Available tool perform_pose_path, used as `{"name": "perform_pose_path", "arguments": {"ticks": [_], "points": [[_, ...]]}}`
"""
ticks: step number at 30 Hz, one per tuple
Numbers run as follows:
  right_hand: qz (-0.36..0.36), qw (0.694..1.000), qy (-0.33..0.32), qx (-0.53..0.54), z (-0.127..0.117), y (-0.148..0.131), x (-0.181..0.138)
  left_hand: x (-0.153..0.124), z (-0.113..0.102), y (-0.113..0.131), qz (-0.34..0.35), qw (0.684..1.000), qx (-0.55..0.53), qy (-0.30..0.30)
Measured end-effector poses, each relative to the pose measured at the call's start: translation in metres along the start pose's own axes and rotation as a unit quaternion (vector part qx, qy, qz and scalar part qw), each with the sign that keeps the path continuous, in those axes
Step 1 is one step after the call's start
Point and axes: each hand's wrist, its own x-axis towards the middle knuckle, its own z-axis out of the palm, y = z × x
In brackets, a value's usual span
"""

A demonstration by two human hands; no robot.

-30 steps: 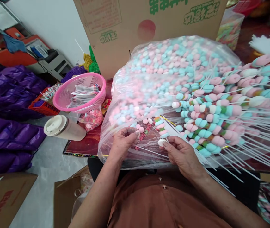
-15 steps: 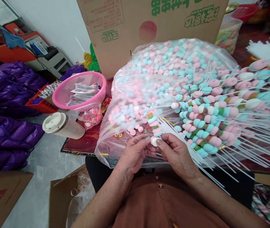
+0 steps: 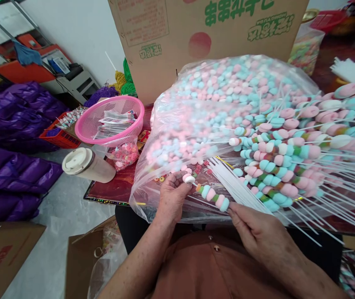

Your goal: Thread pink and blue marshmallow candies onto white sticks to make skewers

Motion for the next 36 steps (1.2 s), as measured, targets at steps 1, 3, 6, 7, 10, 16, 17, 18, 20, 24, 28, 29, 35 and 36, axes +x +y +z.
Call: {"name": "perform_pose_path", "arguments": {"ticks": [1, 3, 6, 7, 10, 16, 17, 18, 20, 24, 28, 29, 35, 36], "points": [[-0.008, 0.999, -0.003, -0.031, 0.002, 0.000, -0.002, 0.000, 0.001, -0.001, 0.002, 1.000, 0.005, 0.002], [-0.012, 0.997, 0.005, -0.081, 0.007, 0.000, -0.002, -0.001, 0.004, -0.002, 0.002, 1.000, 0.017, 0.003], [-0.003, 0.993, 0.011, -0.115, 0.013, 0.001, 0.001, -0.003, 0.006, -0.003, 0.003, 0.999, 0.035, 0.005], [0.002, 0.993, 0.008, -0.120, 0.014, 0.001, 0.001, -0.004, 0.006, -0.003, 0.005, 0.999, 0.037, 0.007], [0.022, 0.991, -0.009, -0.128, 0.016, 0.001, 0.000, -0.005, 0.006, -0.002, 0.011, 0.999, 0.038, 0.013], [0.097, 0.979, -0.133, -0.119, 0.011, -0.010, 0.010, -0.001, 0.008, -0.003, -0.002, 0.998, 0.053, 0.041], [0.115, 0.973, -0.158, -0.121, 0.010, -0.012, 0.013, 0.000, 0.008, -0.004, 0.011, 0.997, 0.068, 0.042], [0.132, 0.967, -0.179, -0.125, 0.008, -0.015, 0.017, 0.002, 0.008, -0.006, 0.034, 0.994, 0.091, 0.044], [0.156, 0.957, -0.208, -0.131, 0.005, -0.021, 0.024, 0.004, 0.006, -0.010, 0.102, 0.982, 0.149, 0.055], [0.164, 0.952, -0.225, -0.128, 0.006, -0.027, 0.027, 0.009, 0.000, -0.016, 0.218, 0.932, 0.279, 0.073], [0.148, 0.964, -0.186, -0.117, 0.013, -0.022, 0.025, 0.014, -0.001, -0.013, 0.179, 0.942, 0.280, 0.046], [0.146, 0.967, -0.174, -0.114, 0.014, -0.020, 0.024, 0.014, 0.000, -0.011, 0.149, 0.954, 0.256, 0.039], [0.123, 0.980, -0.123, -0.098, 0.020, -0.008, 0.015, 0.011, 0.003, -0.003, 0.007, 0.996, 0.078, -0.038], [0.116, 0.982, -0.111, -0.097, 0.021, -0.007, 0.013, 0.013, 0.004, -0.003, -0.017, 0.998, 0.044, -0.036]]}}
